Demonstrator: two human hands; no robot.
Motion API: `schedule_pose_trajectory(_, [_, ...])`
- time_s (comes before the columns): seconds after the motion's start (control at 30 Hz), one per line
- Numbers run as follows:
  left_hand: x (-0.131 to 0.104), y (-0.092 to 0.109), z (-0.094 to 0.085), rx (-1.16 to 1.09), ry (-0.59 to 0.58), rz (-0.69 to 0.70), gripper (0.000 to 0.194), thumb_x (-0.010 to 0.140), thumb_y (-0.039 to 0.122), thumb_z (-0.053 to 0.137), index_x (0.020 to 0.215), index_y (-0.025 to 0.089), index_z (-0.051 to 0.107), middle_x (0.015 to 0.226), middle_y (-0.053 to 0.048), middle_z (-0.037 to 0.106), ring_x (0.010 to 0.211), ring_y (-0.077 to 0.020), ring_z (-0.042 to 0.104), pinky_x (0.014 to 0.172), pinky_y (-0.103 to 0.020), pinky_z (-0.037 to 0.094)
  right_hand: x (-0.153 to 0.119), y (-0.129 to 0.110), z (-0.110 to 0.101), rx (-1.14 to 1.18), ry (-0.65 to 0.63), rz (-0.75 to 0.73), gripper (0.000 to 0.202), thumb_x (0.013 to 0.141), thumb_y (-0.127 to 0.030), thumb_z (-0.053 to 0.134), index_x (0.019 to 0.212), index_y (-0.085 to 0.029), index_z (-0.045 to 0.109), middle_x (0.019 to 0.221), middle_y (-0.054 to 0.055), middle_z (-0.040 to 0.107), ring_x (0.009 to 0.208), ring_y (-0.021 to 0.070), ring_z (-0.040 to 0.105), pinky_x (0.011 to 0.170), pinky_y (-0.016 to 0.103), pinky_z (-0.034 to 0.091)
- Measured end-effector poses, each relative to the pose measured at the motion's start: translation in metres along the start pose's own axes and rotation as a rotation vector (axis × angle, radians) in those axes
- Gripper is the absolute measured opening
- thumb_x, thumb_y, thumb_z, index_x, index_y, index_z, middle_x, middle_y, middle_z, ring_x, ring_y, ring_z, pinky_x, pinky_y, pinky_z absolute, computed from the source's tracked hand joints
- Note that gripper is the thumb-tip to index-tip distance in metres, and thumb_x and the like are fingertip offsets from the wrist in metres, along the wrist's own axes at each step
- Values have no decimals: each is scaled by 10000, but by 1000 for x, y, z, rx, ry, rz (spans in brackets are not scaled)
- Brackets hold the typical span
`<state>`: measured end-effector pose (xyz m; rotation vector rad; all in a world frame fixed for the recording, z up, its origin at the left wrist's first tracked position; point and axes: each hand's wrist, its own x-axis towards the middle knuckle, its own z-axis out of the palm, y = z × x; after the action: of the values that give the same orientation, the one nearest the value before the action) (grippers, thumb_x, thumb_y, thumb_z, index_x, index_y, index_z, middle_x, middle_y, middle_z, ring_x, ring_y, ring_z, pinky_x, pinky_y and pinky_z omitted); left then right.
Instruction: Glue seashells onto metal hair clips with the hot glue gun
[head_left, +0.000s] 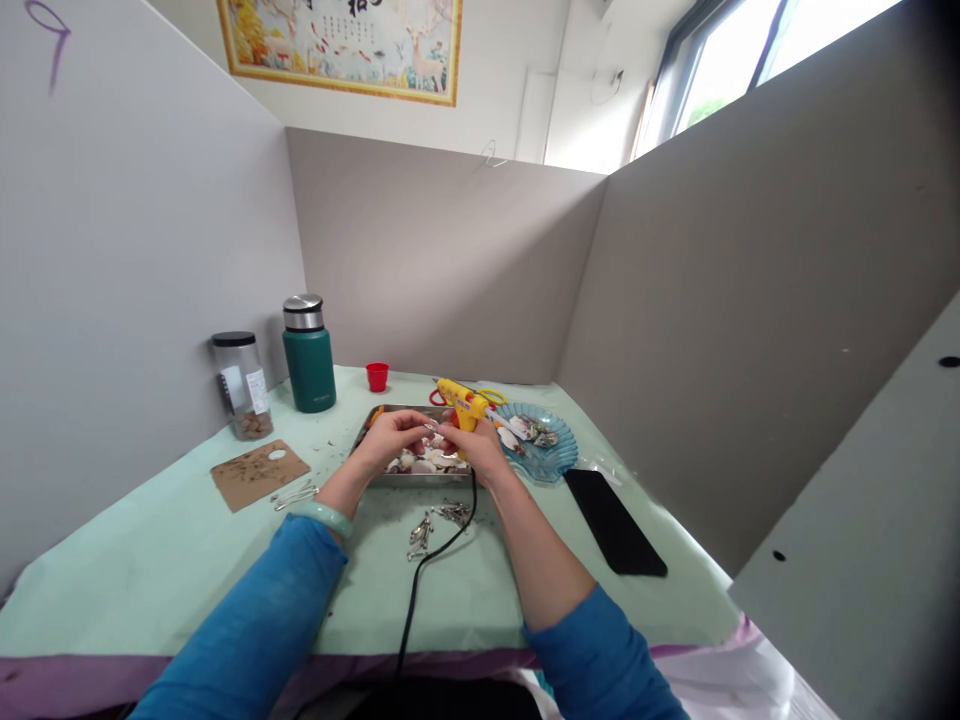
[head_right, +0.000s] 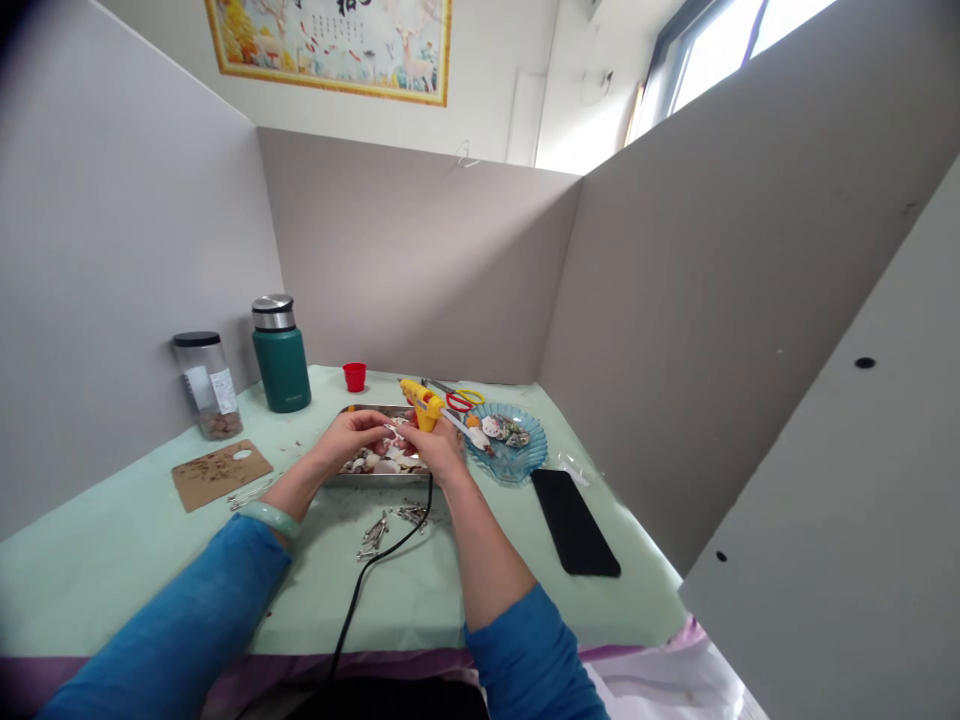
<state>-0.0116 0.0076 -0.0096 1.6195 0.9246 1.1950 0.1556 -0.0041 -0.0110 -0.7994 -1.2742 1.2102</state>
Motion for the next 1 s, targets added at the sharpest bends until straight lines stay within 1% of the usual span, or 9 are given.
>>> schedule_pose_trajectory(0.17, [0, 1, 2, 3, 2, 11, 290, 639, 367, 735, 789, 142, 631, 585, 3, 612, 487, -102, 553, 493, -212, 441, 0, 0, 1, -12, -7, 0, 396, 596, -326, 733, 914, -164, 562, 639, -30, 592, 517, 110, 565, 473, 214, 456])
schedule_pose_trajectory(0.27, [-1, 4, 3, 12, 38, 12, 284, 644, 361, 723, 795, 141, 627, 566, 9, 599, 487, -105, 552, 488, -210, 435, 0, -2, 0, -15, 19, -7, 389, 610, -338, 731, 908, -153, 564, 632, -24, 599, 505, 107, 563, 464, 214, 462])
schedule_pose_trajectory(0.33, [-1, 6, 1, 9, 101, 1, 299, 629, 361, 726, 803, 139, 628, 585, 8, 607, 483, -104, 548, 486, -214, 435, 1, -3, -3, -14, 39, -7, 374, 636, -362, 717, 906, -153, 564, 664, -8, 621, 503, 106, 570, 444, 206, 459])
schedule_pose_trajectory(0.47, [2, 2, -8, -14, 284, -26, 369, 598, 398, 733, 835, 129, 648, 645, -7, 633, 458, -87, 519, 477, -220, 431, 3, -4, -9, -8, 26, 11, 374, 686, -441, 685, 904, -164, 561, 732, 22, 659, 491, 99, 574, 381, 176, 410])
schedule_pose_trajectory(0.53, [4, -3, -14, -5, 356, -40, 396, 587, 413, 737, 848, 127, 653, 661, -15, 644, 453, -86, 517, 473, -221, 429, 3, -3, -11, -22, -8, 24, 381, 709, -483, 662, 893, -161, 572, 750, 36, 671, 484, 94, 572, 369, 170, 393])
schedule_pose_trajectory(0.6, [6, -7, -18, 9, 389, -56, 421, 578, 440, 738, 850, 129, 654, 663, -17, 648, 446, -92, 519, 467, -228, 430, 3, -2, -13, -40, -57, 44, 393, 725, -514, 641, 880, -156, 588, 756, 44, 680, 478, 92, 571, 366, 169, 387])
schedule_pose_trajectory(0.73, [7, -13, -23, 44, 395, -37, 440, 584, 481, 721, 852, 137, 666, 657, -13, 651, 448, -100, 526, 473, -234, 433, 0, -3, -11, -66, -140, 58, 443, 730, -546, 631, 895, -136, 607, 730, 54, 689, 461, 93, 566, 362, 175, 388])
schedule_pose_trajectory(0.9, [9, -16, -25, 82, 409, -21, 403, 590, 453, 712, 848, 145, 678, 660, -10, 653, 454, -102, 532, 464, -223, 416, -5, -7, -8, -145, -235, 74, 449, 730, -563, 628, 771, -116, 638, 700, 66, 686, 435, 82, 540, 362, 179, 388])
schedule_pose_trajectory(1.0, [8, -15, -26, 87, 438, -22, 377, 601, 429, 704, 845, 144, 673, 641, -3, 643, 453, -98, 521, 445, -211, 393, -8, -8, -7, -172, -275, 71, 438, 739, -560, 624, 760, -122, 638, 685, 58, 679, 416, 75, 525, 357, 173, 378])
